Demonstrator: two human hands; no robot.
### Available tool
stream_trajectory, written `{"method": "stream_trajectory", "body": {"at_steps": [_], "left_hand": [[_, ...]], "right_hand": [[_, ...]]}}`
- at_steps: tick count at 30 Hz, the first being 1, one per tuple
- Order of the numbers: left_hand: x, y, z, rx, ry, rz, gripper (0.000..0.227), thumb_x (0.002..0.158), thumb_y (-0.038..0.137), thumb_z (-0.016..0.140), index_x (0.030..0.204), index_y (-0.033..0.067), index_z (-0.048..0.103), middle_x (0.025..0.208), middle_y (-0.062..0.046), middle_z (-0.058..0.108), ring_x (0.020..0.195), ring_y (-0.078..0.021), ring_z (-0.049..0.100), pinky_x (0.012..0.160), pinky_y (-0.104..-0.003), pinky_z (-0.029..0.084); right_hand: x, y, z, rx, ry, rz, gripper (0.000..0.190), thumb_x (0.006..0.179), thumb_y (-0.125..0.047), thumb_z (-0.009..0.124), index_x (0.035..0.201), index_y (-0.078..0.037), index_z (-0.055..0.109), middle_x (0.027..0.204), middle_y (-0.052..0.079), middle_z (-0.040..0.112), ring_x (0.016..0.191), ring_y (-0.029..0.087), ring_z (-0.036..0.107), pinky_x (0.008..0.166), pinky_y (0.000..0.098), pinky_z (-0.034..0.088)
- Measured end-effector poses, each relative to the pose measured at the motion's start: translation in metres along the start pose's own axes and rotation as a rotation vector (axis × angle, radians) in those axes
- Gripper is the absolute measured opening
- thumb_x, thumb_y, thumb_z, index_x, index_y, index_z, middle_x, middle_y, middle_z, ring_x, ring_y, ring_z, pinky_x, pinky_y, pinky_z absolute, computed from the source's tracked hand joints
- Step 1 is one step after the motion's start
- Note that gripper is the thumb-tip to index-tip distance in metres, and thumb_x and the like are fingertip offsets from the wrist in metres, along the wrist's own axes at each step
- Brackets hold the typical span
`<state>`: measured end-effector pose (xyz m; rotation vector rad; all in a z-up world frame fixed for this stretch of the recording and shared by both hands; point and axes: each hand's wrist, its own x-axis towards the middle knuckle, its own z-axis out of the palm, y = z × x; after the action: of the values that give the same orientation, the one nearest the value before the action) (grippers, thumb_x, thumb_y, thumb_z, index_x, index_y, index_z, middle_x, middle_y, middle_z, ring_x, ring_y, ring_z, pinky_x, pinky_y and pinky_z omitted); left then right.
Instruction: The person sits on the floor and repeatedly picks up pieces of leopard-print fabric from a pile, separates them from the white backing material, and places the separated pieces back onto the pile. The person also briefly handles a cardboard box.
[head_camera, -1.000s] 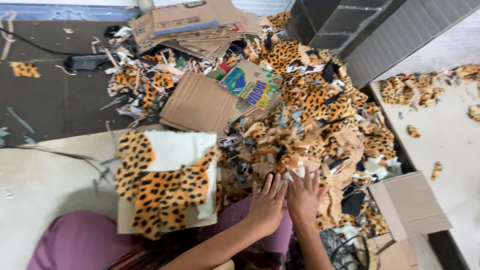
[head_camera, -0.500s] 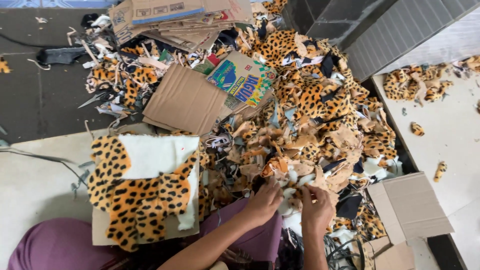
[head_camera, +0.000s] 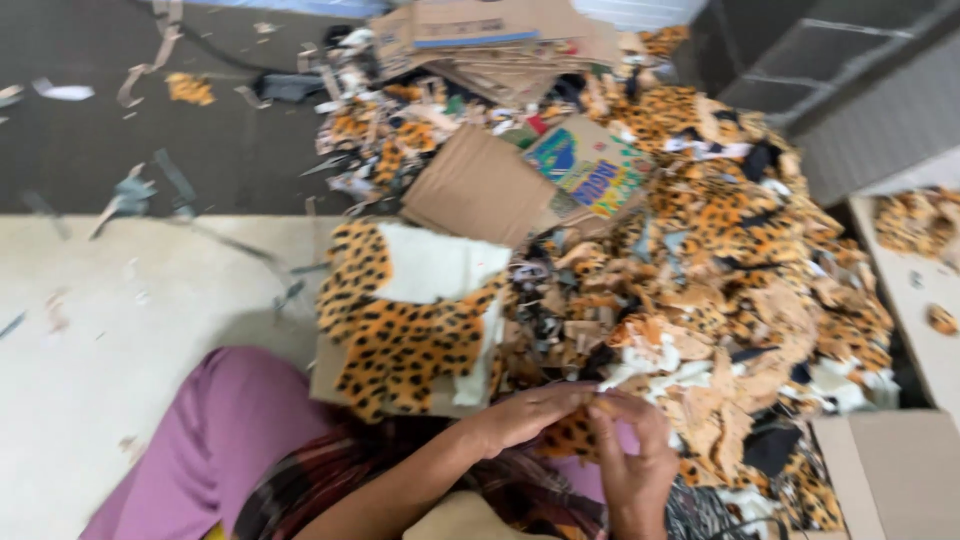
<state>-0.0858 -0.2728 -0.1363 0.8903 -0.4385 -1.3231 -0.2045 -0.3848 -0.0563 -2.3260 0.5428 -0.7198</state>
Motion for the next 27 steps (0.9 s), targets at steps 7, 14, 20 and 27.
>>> {"method": "stream_trajectory", "body": {"at_steps": [7, 14, 20, 27], "left_hand": [[-0.118, 0.026, -0.03, 0.096, 0.192, 0.155, 0.033, 0.104, 0.023, 0.056, 0.131, 0.0049, 0.061, 0.088, 0.005, 0.056, 0.071, -0.004, 0.043, 0.06, -0.019, 0.031], [-0.223, 0.027, -0.051, -0.159, 0.647, 0.118, 0.065, 0.091, 0.021, 0.064, 0.151, 0.004, 0.047, 0.144, -0.01, 0.059, 0.122, -0.0176, 0.059, 0.098, -0.031, 0.051], [-0.264, 0.014, -0.072, -0.387, 0.8, 0.269, 0.06, 0.094, 0.02, 0.058, 0.152, 0.0074, 0.048, 0.136, -0.009, 0.055, 0.105, -0.019, 0.059, 0.088, -0.031, 0.053], [-0.25, -0.004, -0.102, -0.234, 0.954, 0.297, 0.059, 0.102, 0.025, 0.059, 0.158, 0.0181, 0.042, 0.155, -0.015, 0.043, 0.134, -0.0311, 0.053, 0.104, -0.044, 0.051]], "right_hand": [[0.001, -0.041, 0.069, 0.396, -0.257, 0.098, 0.011, 0.093, -0.001, 0.066, 0.104, -0.002, 0.065, 0.094, 0.003, 0.069, 0.073, 0.01, 0.056, 0.067, 0.0225, 0.047], [-0.012, -0.081, 0.165, 0.962, -0.606, 0.327, 0.006, 0.101, -0.005, 0.059, 0.105, -0.002, 0.062, 0.099, 0.004, 0.063, 0.088, 0.011, 0.055, 0.085, 0.0257, 0.045], [-0.006, -0.101, 0.215, 0.864, -1.018, 0.301, 0.009, 0.1, -0.003, 0.06, 0.107, -0.002, 0.065, 0.092, 0.001, 0.063, 0.08, 0.009, 0.054, 0.075, 0.0236, 0.045], [0.037, -0.129, 0.244, 0.19, -0.791, -0.287, 0.007, 0.095, -0.015, 0.073, 0.103, -0.014, 0.074, 0.085, 0.004, 0.078, 0.081, 0.021, 0.076, 0.073, 0.0331, 0.062]]}}
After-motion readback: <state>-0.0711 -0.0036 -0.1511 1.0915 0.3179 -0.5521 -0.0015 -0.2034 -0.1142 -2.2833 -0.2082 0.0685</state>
